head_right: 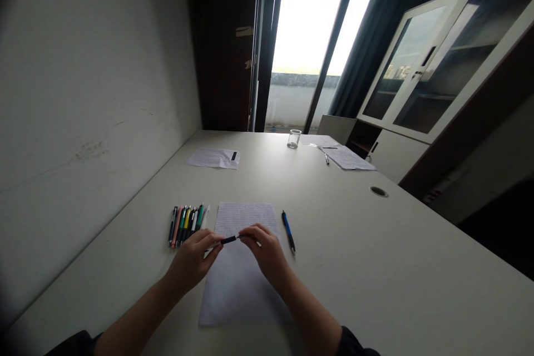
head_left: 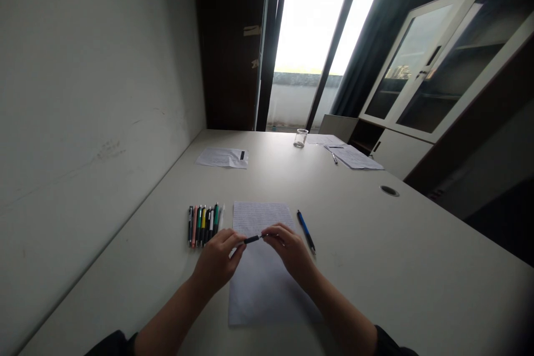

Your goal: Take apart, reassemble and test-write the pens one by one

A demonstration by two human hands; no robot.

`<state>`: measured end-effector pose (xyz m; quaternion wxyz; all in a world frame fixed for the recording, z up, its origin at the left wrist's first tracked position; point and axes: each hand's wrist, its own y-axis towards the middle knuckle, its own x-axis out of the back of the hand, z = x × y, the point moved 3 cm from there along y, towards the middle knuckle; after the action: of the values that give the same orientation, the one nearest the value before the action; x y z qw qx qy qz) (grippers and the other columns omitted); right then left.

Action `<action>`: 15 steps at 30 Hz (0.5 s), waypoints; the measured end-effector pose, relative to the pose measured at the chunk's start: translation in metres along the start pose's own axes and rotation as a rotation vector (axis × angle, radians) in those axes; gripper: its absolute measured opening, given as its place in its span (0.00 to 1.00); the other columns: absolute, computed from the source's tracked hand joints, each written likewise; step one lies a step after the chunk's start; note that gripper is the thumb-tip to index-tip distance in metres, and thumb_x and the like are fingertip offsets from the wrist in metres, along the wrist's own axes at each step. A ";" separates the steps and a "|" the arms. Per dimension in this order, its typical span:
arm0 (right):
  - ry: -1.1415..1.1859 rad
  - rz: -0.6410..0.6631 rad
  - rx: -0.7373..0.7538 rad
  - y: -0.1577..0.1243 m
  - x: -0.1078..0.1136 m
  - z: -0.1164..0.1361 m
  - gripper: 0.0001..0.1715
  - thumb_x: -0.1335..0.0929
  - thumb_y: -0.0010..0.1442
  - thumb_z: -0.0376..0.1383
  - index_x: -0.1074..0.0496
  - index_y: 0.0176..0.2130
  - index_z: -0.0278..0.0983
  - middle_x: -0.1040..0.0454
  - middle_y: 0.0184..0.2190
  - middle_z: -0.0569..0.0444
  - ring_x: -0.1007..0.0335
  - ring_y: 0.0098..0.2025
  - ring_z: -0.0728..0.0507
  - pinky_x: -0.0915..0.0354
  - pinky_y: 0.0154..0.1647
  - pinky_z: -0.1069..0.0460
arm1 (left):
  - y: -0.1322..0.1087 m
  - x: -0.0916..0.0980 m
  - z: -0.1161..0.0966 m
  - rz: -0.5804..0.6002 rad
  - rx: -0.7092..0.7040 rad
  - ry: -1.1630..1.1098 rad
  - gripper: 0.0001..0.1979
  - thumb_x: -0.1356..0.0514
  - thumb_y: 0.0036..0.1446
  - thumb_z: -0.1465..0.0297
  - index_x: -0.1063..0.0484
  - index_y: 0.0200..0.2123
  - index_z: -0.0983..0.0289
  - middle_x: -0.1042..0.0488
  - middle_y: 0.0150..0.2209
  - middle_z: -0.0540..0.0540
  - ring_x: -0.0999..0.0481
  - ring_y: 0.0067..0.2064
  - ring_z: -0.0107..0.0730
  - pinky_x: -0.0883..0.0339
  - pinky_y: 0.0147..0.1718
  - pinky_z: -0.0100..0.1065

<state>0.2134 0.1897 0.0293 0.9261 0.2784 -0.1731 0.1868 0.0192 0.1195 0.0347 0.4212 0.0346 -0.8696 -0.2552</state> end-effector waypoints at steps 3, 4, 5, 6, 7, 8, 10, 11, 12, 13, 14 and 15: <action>0.003 0.002 -0.001 0.000 -0.001 -0.001 0.04 0.31 0.63 0.35 0.24 0.39 0.40 0.24 0.37 0.52 0.27 0.38 0.44 0.32 0.39 0.52 | 0.000 0.000 -0.001 -0.004 -0.013 0.009 0.09 0.43 0.63 0.76 0.29 0.44 0.60 0.27 0.39 0.54 0.27 0.41 0.36 0.31 0.41 0.37; 0.003 0.000 0.000 0.000 -0.001 -0.002 0.04 0.30 0.62 0.35 0.24 0.39 0.40 0.24 0.36 0.52 0.27 0.37 0.44 0.32 0.38 0.52 | 0.000 0.000 -0.001 -0.007 -0.018 0.012 0.09 0.43 0.63 0.76 0.29 0.44 0.60 0.27 0.39 0.54 0.27 0.41 0.37 0.31 0.41 0.37; 0.003 -0.001 -0.001 0.000 -0.001 -0.002 0.04 0.30 0.62 0.35 0.24 0.39 0.40 0.24 0.36 0.52 0.27 0.37 0.44 0.32 0.38 0.52 | 0.000 0.000 -0.001 -0.009 -0.022 0.016 0.09 0.43 0.63 0.76 0.29 0.44 0.60 0.27 0.39 0.54 0.27 0.42 0.37 0.31 0.41 0.37; 0.001 0.001 -0.002 0.000 -0.001 -0.003 0.04 0.30 0.62 0.35 0.23 0.39 0.40 0.24 0.36 0.52 0.27 0.37 0.44 0.32 0.38 0.52 | 0.000 0.001 -0.001 -0.008 -0.026 0.021 0.09 0.43 0.63 0.76 0.29 0.44 0.60 0.27 0.39 0.54 0.27 0.42 0.37 0.32 0.41 0.37; -0.001 0.004 -0.003 0.000 -0.001 -0.003 0.04 0.29 0.62 0.35 0.23 0.39 0.40 0.24 0.36 0.53 0.27 0.37 0.45 0.32 0.38 0.52 | 0.000 0.001 -0.002 -0.007 -0.029 0.028 0.09 0.42 0.63 0.76 0.29 0.44 0.60 0.27 0.39 0.53 0.27 0.42 0.37 0.32 0.41 0.37; -0.005 0.005 -0.006 0.001 -0.001 -0.003 0.04 0.29 0.61 0.35 0.23 0.39 0.40 0.24 0.36 0.53 0.27 0.37 0.45 0.32 0.37 0.53 | 0.000 0.001 -0.002 -0.002 -0.033 0.035 0.09 0.42 0.62 0.76 0.29 0.44 0.60 0.27 0.39 0.53 0.27 0.42 0.37 0.32 0.41 0.37; -0.010 0.006 -0.011 0.001 -0.001 -0.003 0.04 0.29 0.61 0.35 0.23 0.39 0.40 0.23 0.36 0.53 0.26 0.36 0.45 0.32 0.37 0.53 | 0.000 0.001 -0.002 0.009 -0.040 0.049 0.08 0.42 0.63 0.76 0.29 0.44 0.59 0.26 0.39 0.53 0.27 0.41 0.36 0.32 0.41 0.37; -0.013 0.006 -0.014 0.001 -0.001 -0.003 0.04 0.29 0.61 0.35 0.23 0.39 0.40 0.23 0.35 0.53 0.26 0.36 0.45 0.32 0.37 0.53 | 0.000 0.000 -0.002 0.012 -0.043 0.056 0.08 0.42 0.63 0.76 0.29 0.44 0.59 0.26 0.39 0.53 0.27 0.41 0.36 0.32 0.41 0.37; -0.016 0.006 -0.016 0.001 -0.001 -0.003 0.04 0.29 0.61 0.35 0.23 0.38 0.40 0.23 0.35 0.53 0.26 0.36 0.45 0.32 0.37 0.53 | 0.000 0.000 -0.002 0.014 -0.045 0.062 0.08 0.42 0.63 0.76 0.29 0.44 0.59 0.26 0.39 0.53 0.27 0.41 0.36 0.32 0.41 0.37; -0.020 0.008 -0.019 0.001 -0.001 -0.002 0.04 0.29 0.61 0.36 0.23 0.38 0.40 0.23 0.35 0.53 0.26 0.36 0.45 0.32 0.37 0.53 | 0.000 0.000 -0.001 0.014 -0.047 0.068 0.08 0.43 0.63 0.76 0.29 0.44 0.60 0.26 0.40 0.53 0.27 0.42 0.36 0.32 0.41 0.37; -0.025 0.010 -0.021 0.001 0.000 -0.002 0.04 0.29 0.61 0.36 0.23 0.38 0.40 0.22 0.35 0.53 0.26 0.36 0.45 0.32 0.37 0.53 | 0.000 0.000 -0.001 0.015 -0.048 0.073 0.08 0.43 0.63 0.76 0.30 0.44 0.60 0.26 0.40 0.53 0.27 0.42 0.36 0.32 0.41 0.37; -0.029 0.013 -0.025 0.000 0.000 -0.002 0.04 0.29 0.61 0.37 0.22 0.38 0.40 0.22 0.35 0.53 0.26 0.36 0.45 0.32 0.36 0.52 | 0.000 0.000 -0.001 0.016 -0.050 0.078 0.08 0.43 0.64 0.76 0.30 0.44 0.60 0.26 0.40 0.53 0.27 0.42 0.36 0.32 0.41 0.37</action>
<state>0.2132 0.1909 0.0279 0.9256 0.2685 -0.1906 0.1865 0.0198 0.1193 0.0346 0.4573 0.0271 -0.8463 -0.2717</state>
